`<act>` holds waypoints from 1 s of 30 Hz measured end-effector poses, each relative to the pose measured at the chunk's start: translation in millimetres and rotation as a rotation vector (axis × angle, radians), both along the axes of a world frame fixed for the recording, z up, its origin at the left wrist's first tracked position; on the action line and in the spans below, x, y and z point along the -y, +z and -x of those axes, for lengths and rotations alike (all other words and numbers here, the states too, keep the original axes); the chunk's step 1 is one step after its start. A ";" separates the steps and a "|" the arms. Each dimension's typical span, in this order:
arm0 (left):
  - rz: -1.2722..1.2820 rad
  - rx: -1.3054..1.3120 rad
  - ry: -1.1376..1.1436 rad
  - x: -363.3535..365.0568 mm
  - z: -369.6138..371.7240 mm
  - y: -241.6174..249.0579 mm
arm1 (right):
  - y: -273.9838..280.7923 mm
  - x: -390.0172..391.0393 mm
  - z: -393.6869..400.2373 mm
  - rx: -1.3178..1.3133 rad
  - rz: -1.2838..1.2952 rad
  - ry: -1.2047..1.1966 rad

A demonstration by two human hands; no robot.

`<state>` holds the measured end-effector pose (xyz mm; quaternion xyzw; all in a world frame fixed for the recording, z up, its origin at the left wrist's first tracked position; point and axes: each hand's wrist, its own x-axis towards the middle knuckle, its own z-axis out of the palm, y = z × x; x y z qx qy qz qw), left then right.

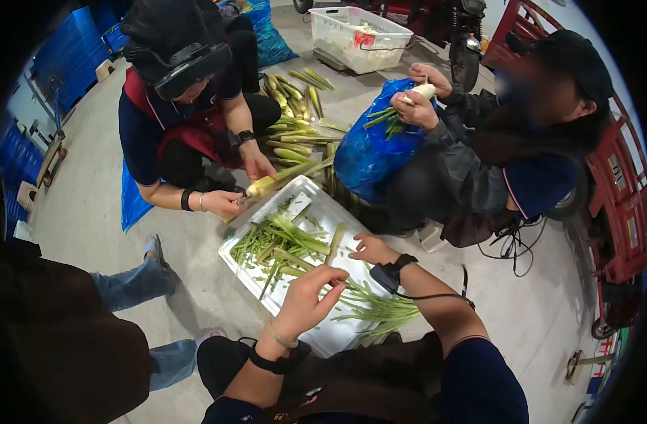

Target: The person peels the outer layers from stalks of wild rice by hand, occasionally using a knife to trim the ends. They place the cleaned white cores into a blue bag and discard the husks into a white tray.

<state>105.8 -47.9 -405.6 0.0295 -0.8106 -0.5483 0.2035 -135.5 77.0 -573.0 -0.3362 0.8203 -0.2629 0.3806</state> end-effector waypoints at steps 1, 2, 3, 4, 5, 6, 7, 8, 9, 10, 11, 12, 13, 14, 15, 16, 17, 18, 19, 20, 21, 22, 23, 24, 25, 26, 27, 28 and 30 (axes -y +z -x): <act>0.017 0.001 0.033 0.2 -1.2 -4.4 | -21.5 11.3 9.9 -0.071 -0.004 0.009; 0.020 0.007 0.044 0.6 -3.1 -8.0 | -39.0 23.5 19.1 -0.141 -0.009 0.020; 0.009 0.045 0.074 2.1 -5.3 -11.9 | -49.1 41.8 29.1 -0.093 -0.042 0.000; -0.001 0.083 0.106 4.3 -7.9 -16.5 | -60.1 58.8 35.3 -0.087 -0.035 0.011; -0.006 0.130 0.124 5.7 -11.8 -21.9 | -70.0 72.6 39.9 -0.146 -0.029 -0.010; -0.005 0.140 0.134 4.9 -16.0 -27.5 | -82.3 82.1 46.7 -0.202 -0.024 -0.032; -0.015 0.183 0.162 4.0 -21.3 -32.7 | -94.4 91.7 54.0 -0.151 0.013 -0.051; -0.026 0.226 0.190 1.8 -26.5 -37.9 | -120.0 100.7 64.8 -0.136 0.015 -0.044; -0.028 0.256 0.210 0.4 -31.8 -42.8 | -150.9 111.6 76.5 -0.319 0.058 -0.047; -0.023 0.271 0.218 0.0 -36.7 -44.5 | -170.0 123.8 84.8 -0.502 0.104 -0.051; -0.044 0.313 0.246 -0.7 -41.7 -43.6 | -149.0 133.0 89.9 -0.590 -0.026 0.015; -0.062 0.353 0.278 -0.5 -46.6 -42.4 | -144.0 145.2 95.1 -0.576 -0.014 0.024; -0.064 0.394 0.307 -1.4 -52.3 -41.1 | -143.1 154.4 99.0 -0.588 -0.031 -0.013; -0.061 0.407 0.323 -4.6 -57.5 -43.5 | -143.4 161.3 103.2 -0.599 -0.051 -0.047; -0.078 0.440 0.362 -8.5 -63.5 -46.6 | -141.4 167.3 106.0 -0.585 -0.044 -0.032; -0.095 0.472 0.404 -11.6 -68.0 -47.8 | -137.9 173.4 108.4 -0.540 -0.101 -0.078; -0.092 0.484 0.426 -13.6 -71.1 -47.3 | -138.9 181.3 111.5 -0.496 -0.158 -0.122; -0.062 0.493 0.436 -15.7 -73.8 -46.3 | -151.4 187.0 120.2 -0.485 -0.147 -0.102; -0.030 0.499 0.445 -16.3 -74.8 -47.1 | -171.3 191.1 135.6 -0.387 -0.115 -0.078; -0.026 0.506 0.464 -17.1 -76.1 -48.3 | -184.1 195.3 144.3 -0.289 -0.087 -0.055; -0.038 0.515 0.467 -19.6 -76.3 -49.4 | -185.1 198.7 146.9 -0.283 -0.083 -0.040; -0.051 0.524 0.465 -23.2 -76.5 -50.1 | -186.0 198.3 149.4 -0.258 -0.081 -0.069; -0.049 0.525 0.470 -24.8 -75.5 -50.2 | -185.2 197.2 153.5 -0.235 -0.077 -0.103; -0.047 0.525 0.460 -24.9 -73.4 -50.5 | -193.5 195.7 160.3 -0.238 -0.071 -0.101; -0.043 0.521 0.451 -24.5 -70.9 -51.3 | -201.7 194.9 164.4 -0.240 0.008 -0.065; -0.037 0.511 0.457 -24.6 -68.3 -52.8 | -206.4 194.1 169.4 -0.242 0.088 -0.029; -0.020 0.494 0.440 -25.8 -66.4 -55.1 | -204.7 191.5 172.5 -0.249 0.100 -0.029; 0.004 0.480 0.421 -25.3 -65.4 -57.4 | -204.4 190.5 173.3 -0.205 0.130 0.009; 0.017 0.475 0.397 -26.3 -65.2 -62.9 | -196.8 194.4 169.6 -0.152 0.173 0.033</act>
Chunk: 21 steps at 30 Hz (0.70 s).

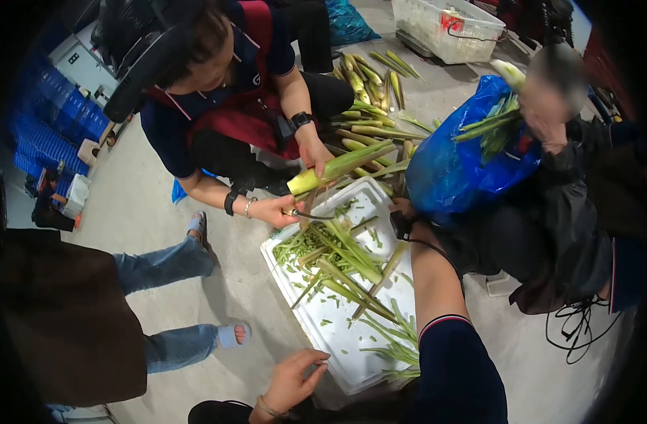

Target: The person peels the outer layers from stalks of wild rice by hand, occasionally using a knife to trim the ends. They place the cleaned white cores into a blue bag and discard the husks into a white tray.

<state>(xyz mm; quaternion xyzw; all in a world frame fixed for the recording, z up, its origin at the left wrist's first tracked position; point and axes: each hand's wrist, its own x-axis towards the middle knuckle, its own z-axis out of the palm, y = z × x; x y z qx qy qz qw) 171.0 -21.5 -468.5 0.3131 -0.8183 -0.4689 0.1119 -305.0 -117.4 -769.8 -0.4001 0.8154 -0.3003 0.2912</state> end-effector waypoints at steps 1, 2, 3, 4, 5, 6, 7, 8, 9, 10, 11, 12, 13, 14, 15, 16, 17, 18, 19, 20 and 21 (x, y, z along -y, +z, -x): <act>-0.013 -0.001 -0.019 -0.8 -0.6 -1.9 | 2.1 0.3 -3.3 -0.009 -0.046 -0.027; -0.008 0.009 -0.026 -1.4 -0.1 -0.3 | -3.3 -1.1 -6.3 -0.016 -0.098 -0.053; -0.028 0.022 -0.021 -2.7 0.5 1.4 | -8.9 -1.4 -9.2 -0.007 -0.099 -0.060; -0.051 0.031 -0.014 -3.6 0.1 2.5 | -13.6 0.7 -11.7 -0.003 0.089 -0.250; -0.054 0.031 -0.016 -2.9 -1.1 3.2 | -24.5 4.6 -12.8 -0.005 0.278 -0.435; -0.042 0.030 -0.018 -1.5 -1.1 3.6 | -40.3 11.8 -14.9 -0.012 0.277 -0.436; -0.032 0.020 -0.021 -0.3 0.9 3.6 | -57.2 19.3 -15.8 0.076 0.175 -0.524; -0.039 0.002 -0.026 1.4 3.7 5.0 | -62.4 19.3 -17.0 0.160 0.072 -0.614; -0.032 -0.006 -0.036 4.0 6.3 7.7 | 37.5 -9.6 -75.3 -0.060 0.336 -0.549; -0.026 -0.014 -0.049 6.5 9.6 10.4 | -9.5 -13.3 -69.0 0.062 0.445 -0.479; -0.031 -0.034 -0.063 9.9 13.6 12.0 | 17.4 -35.7 -89.2 0.506 0.667 -0.383; -0.017 -0.080 -0.097 13.3 16.9 12.9 | 54.7 -39.2 -129.1 0.087 0.528 -0.578; -0.002 -0.126 -0.131 16.9 20.9 14.3 | 88.8 -57.4 -144.7 0.202 0.586 -0.504; -0.011 -0.143 -0.143 20.4 25.8 16.4 | 112.6 -72.6 -153.7 0.386 0.588 -0.484; 0.011 -0.155 -0.167 22.5 31.2 18.2 | 144.6 -88.8 -160.9 0.345 0.547 -0.481; 0.034 -0.166 -0.192 25.8 36.8 19.3 | 177.4 -104.3 -169.0 0.306 0.508 -0.481; 0.074 -0.230 -0.202 30.2 43.3 15.5 | 203.3 -120.4 -168.1 0.322 0.507 -0.407; 0.112 -0.293 -0.213 34.4 49.1 13.4 | 228.8 -137.8 -164.0 0.339 0.502 -0.336; 0.033 -0.241 -0.235 39.5 55.0 19.0 | 259.7 -153.3 -164.2 0.450 0.511 -0.289; 0.118 -0.307 -0.228 43.9 61.4 4.1 | 288.6 -167.9 -163.9 0.474 0.516 -0.245; 0.151 -0.323 -0.211 48.4 67.3 7.9 | 333.0 -180.1 -170.2 0.453 0.441 -0.225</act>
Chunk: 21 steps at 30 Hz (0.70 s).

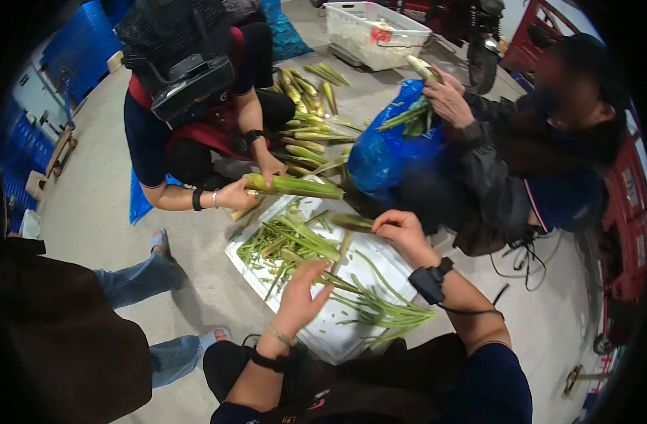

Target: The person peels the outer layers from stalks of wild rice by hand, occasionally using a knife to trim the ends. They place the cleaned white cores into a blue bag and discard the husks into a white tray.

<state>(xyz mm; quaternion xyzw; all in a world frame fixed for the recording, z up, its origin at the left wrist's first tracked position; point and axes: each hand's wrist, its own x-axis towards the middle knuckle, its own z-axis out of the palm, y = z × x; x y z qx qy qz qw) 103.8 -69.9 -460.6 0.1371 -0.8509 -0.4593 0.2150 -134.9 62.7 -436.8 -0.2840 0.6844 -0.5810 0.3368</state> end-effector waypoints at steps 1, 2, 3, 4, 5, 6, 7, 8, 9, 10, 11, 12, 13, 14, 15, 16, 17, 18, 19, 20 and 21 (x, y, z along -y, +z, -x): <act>0.023 -0.041 0.006 6.2 8.2 0.7 | 30.8 -11.3 -2.3 -0.041 -0.009 0.044; 0.042 -0.077 0.010 11.4 15.3 -2.7 | 51.0 -23.0 -1.0 -0.042 0.001 0.050; 0.038 -0.054 0.036 13.8 20.1 -8.6 | 67.0 -34.1 -1.0 -0.039 0.013 0.054; 0.023 0.000 0.004 14.2 24.3 -12.2 | 80.9 -39.5 -6.5 -0.003 0.073 -0.003; 0.017 0.053 -0.024 15.6 27.5 -14.0 | 90.0 -38.8 -12.5 0.028 0.141 -0.055; -0.286 0.217 -0.172 18.3 27.4 -19.0 | 93.0 -36.9 -17.2 0.060 0.199 -0.146; -0.814 0.290 -0.421 16.8 30.4 -37.3 | 91.6 -35.2 -20.5 0.061 0.202 -0.162; -1.051 0.278 -0.637 12.0 27.7 -36.0 | 85.6 -32.1 -21.8 0.111 0.220 -0.233; -1.288 0.260 -0.847 5.4 25.8 -29.6 | 77.5 -27.2 -22.4 0.164 0.238 -0.299; -1.406 0.249 -0.846 -4.8 22.0 -22.7 | 67.3 -21.3 -23.1 0.196 0.235 -0.322; -1.506 0.281 -0.788 -10.7 19.2 -17.9 | 45.8 -19.8 -18.0 0.198 0.268 -0.271; -1.501 0.254 -0.708 -13.4 16.0 -20.6 | 37.1 -12.5 -25.3 0.176 0.249 -0.338; -1.493 0.222 -0.626 -14.3 14.2 -23.8 | 28.9 -1.2 -32.1 0.151 0.228 -0.401; -1.495 0.226 -0.620 -12.7 14.2 -28.7 | 25.5 7.9 -42.6 0.106 0.154 -0.371; -1.437 0.149 -0.470 -10.1 14.5 -33.5 | 20.6 14.6 -57.0 0.063 0.078 -0.341; -1.375 0.075 -0.321 -8.4 13.3 -38.3 | 15.0 18.5 -72.0 0.076 -0.060 -0.234; -1.393 0.069 -0.212 -5.8 11.4 -31.7 | -1.9 22.7 -88.5 0.007 -0.087 -0.191; -1.394 0.079 -0.173 -2.9 9.1 -24.8 | -13.0 24.2 -100.1 -0.018 -0.103 -0.091; -1.393 0.084 -0.134 -0.2 7.6 -21.1 | -21.2 25.0 -105.7 -0.047 -0.118 0.012; -1.397 0.078 -0.125 -1.7 8.0 -22.0 | -22.0 25.8 -106.7 -0.046 -0.122 0.023; -1.379 0.047 -0.096 -5.1 9.6 -23.2 | -22.4 27.0 -106.2 0.060 -0.100 -0.068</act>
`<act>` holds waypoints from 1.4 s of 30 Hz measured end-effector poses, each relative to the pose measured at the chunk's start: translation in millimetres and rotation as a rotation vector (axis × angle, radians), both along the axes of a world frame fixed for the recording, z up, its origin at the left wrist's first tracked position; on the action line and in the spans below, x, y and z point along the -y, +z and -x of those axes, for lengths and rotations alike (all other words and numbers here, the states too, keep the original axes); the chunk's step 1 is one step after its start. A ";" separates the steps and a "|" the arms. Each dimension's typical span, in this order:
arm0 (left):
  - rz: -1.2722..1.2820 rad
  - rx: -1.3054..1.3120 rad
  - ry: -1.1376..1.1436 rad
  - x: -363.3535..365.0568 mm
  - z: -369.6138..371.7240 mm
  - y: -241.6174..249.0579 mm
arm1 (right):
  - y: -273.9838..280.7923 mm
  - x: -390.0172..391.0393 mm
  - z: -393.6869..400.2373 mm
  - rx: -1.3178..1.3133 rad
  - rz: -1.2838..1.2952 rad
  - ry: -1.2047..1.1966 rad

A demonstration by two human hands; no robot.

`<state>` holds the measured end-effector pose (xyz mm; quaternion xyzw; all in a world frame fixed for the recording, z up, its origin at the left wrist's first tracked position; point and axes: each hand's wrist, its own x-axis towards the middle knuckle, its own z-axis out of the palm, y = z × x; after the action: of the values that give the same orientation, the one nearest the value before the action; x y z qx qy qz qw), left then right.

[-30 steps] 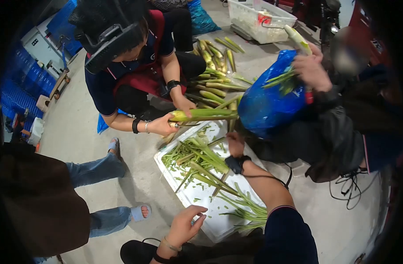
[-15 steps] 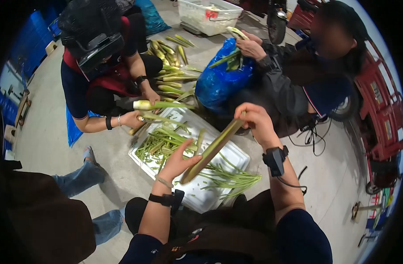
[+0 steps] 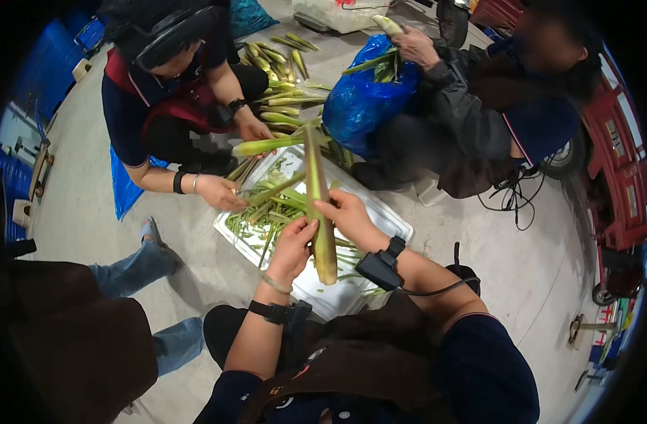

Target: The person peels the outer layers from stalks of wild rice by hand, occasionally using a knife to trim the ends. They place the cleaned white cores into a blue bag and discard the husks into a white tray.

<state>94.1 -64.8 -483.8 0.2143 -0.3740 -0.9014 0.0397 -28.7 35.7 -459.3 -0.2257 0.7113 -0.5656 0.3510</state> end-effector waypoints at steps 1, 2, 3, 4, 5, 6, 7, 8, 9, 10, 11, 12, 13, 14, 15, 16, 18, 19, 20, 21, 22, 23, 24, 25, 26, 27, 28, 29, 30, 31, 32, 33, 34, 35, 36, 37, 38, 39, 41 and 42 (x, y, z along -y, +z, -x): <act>0.020 -0.006 0.038 -1.3 0.5 -1.1 | -0.2 2.3 1.3 0.101 0.024 -0.098; 0.020 -0.004 0.044 -0.7 -0.4 -4.6 | 1.2 4.8 3.4 0.103 0.023 -0.092; 0.015 0.001 -0.002 -0.3 0.2 -8.0 | 4.1 6.3 7.2 0.138 0.078 -0.127; 0.011 0.005 -0.053 -0.5 1.2 -10.8 | 5.9 5.6 10.2 0.173 0.134 -0.166; -0.020 -0.012 -0.081 -0.7 1.1 -8.7 | 5.5 3.3 11.7 0.171 0.136 -0.174; -0.018 -0.013 -0.091 -1.3 1.1 -10.6 | 3.6 1.1 11.6 0.148 0.124 -0.117; -0.046 -0.017 -0.064 -1.4 0.7 -14.0 | 0.9 -0.3 10.9 0.128 0.112 -0.058; -0.074 -0.019 -0.035 -1.3 0.1 -15.8 | -0.1 -1.0 9.9 0.109 0.099 0.003; -0.098 -0.022 -0.018 -1.3 -0.4 -17.3 | 1.9 -4.6 10.9 0.127 0.005 0.077; -0.097 -0.020 -0.021 -2.0 -0.4 -19.2 | 1.4 -6.5 12.2 0.129 0.006 0.073; -0.070 -0.018 -0.011 -2.6 0.1 -20.7 | 1.3 -7.4 13.9 0.145 0.000 0.090; -0.043 -0.016 -0.001 -3.3 0.2 -22.0 | 1.3 -8.1 15.9 0.162 -0.007 0.107; -0.042 -0.013 -0.003 -4.6 -0.2 -23.5 | 1.9 -9.1 18.4 0.165 -0.006 0.104; -0.053 -0.030 0.011 -6.0 0.2 -20.6 | 3.3 -9.8 21.6 0.180 0.023 0.117; -0.064 -0.047 0.027 -6.7 -0.1 -18.1 | 4.1 -10.6 22.6 0.195 0.053 0.130; -0.064 -0.046 0.028 -7.1 -1.0 -15.5 | 5.0 -11.6 21.9 0.196 0.052 0.131; -0.120 -0.054 0.036 -7.6 -2.8 -7.3 | 7.9 -12.8 20.3 0.209 0.157 0.089; -0.120 -0.055 0.037 -7.4 -3.1 -9.1 | 7.8 -13.5 20.0 0.209 0.157 0.090; -0.136 -0.063 0.030 -7.4 -2.9 -10.3 | 8.1 -14.9 19.7 0.248 0.167 0.077; -0.151 -0.072 0.023 -7.4 -2.6 -11.2 | 8.5 -16.1 19.8 0.286 0.177 0.064; -0.149 -0.075 0.024 -8.0 -2.3 -12.0 | 7.6 -17.2 20.6 0.283 0.179 0.066; -0.191 -0.082 0.026 -8.9 -2.2 -10.8 | 5.5 -18.2 21.3 0.323 0.177 0.049; -0.233 -0.087 0.028 -10.0 -2.1 -9.9 | 4.1 -20.2 21.7 0.363 0.177 0.032; -0.228 -0.090 0.029 -11.2 -1.6 -11.8 | 3.8 -22.7 21.9 0.360 0.181 0.035; -0.209 -0.092 0.025 -11.7 -0.7 -14.6 | 3.9 -23.5 22.1 0.365 0.178 0.029; -0.187 -0.096 0.025 -12.3 0.2 -16.8 | 3.9 -23.5 22.6 0.369 0.176 0.029; -0.072 -0.050 0.051 -15.7 2.0 -18.0 | 2.9 -24.2 22.5 0.341 0.193 0.038; 0.138 -0.001 0.073 -17.3 5.3 -18.2 | 1.4 -23.6 21.1 0.283 0.190 0.029; 0.346 0.052 0.095 -18.7 7.7 -18.7 | -1.4 -23.8 19.3 0.227 0.186 0.018; 0.501 0.050 0.124 -20.5 8.8 -19.4 | -8.6 -24.7 20.5 0.185 0.207 0.033; 0.596 0.052 0.119 -20.5 8.4 -15.8 | -5.6 -24.7 19.6 0.171 0.195 0.039; 0.677 0.041 0.160 -22.0 9.5 -20.5 | -2.9 -25.1 19.1 0.161 0.183 0.024; 0.757 0.036 0.194 -23.1 10.3 -24.3 | -0.9 -25.7 17.4 0.157 0.171 0.004; 0.764 0.040 0.195 -22.9 10.2 -17.1 | -0.7 -25.3 16.2 0.161 0.177 0.007; 0.894 0.049 0.235 -24.1 9.0 -10.2 | -1.1 -25.1 15.0 0.141 0.189 -0.019; 1.023 0.059 0.273 -25.6 7.5 -3.6 | -2.5 -25.1 13.2 0.121 0.199 -0.046; 1.026 0.062 0.273 -27.2 6.9 -0.6 | -4.7 -24.8 11.6 0.125 0.202 -0.044; 1.031 0.045 0.300 -29.5 6.8 1.7 | -6.6 -25.1 10.2 0.075 0.202 -0.061; 1.047 0.029 0.340 -34.2 6.3 3.0 | -6.1 -26.3 6.9 0.028 0.198 -0.083; 1.044 0.028 0.332 -35.7 5.9 3.0 | -4.4 -24.9 3.6 -0.015 0.214 -0.107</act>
<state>88.3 -29.1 -480.8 0.2344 -0.7334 -0.5745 0.2776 -32.3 60.6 -463.7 -0.2280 0.6605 -0.6544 0.2890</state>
